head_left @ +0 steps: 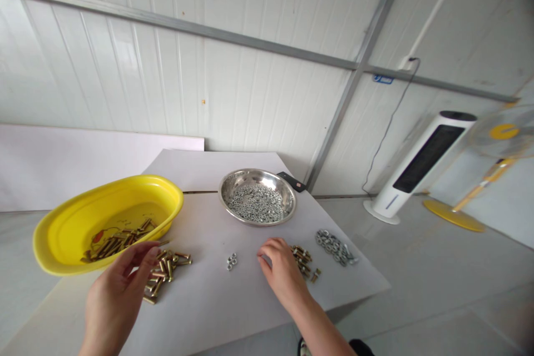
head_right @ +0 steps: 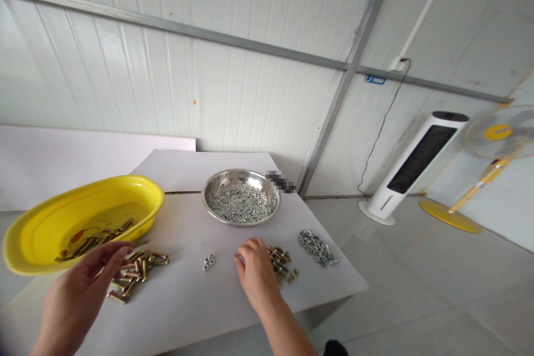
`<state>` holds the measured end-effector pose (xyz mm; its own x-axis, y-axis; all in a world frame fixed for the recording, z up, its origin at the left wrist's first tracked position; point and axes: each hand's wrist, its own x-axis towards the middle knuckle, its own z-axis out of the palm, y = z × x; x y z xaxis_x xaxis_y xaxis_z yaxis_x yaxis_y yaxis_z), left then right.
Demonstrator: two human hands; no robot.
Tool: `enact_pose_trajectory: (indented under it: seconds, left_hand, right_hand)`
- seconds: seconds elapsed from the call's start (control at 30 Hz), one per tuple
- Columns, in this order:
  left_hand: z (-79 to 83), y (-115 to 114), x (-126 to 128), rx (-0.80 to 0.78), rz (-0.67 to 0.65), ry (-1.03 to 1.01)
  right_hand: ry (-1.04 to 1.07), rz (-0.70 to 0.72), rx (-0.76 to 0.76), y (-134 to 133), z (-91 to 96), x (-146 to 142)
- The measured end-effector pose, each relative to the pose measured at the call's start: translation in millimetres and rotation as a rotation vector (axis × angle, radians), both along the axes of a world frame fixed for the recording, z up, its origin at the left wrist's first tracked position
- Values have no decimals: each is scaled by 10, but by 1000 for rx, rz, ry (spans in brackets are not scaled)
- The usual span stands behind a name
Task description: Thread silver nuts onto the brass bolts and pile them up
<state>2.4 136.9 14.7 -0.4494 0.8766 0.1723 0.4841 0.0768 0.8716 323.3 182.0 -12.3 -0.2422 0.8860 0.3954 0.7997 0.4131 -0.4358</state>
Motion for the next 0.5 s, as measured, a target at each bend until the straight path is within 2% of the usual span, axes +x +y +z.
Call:
enact_pose_trajectory:
  seconds: [0.17,0.23,0.37,0.5]
  left_hand:
    - [-190,19,-199,-6,-164,399]
    - [-264,44,-227,-28,-227,495]
    - [-354,114,-188,-111,-330,582]
    - [-382,146,-120,-102,-299,575]
  right_hand:
    - [38,62,-29,-38,-12,-317]
    - [44,74,-40,-48,-19,-427]
    - [41,76,-53,-42,-41,-576]
    - [37,62,-52,4,-70,-647]
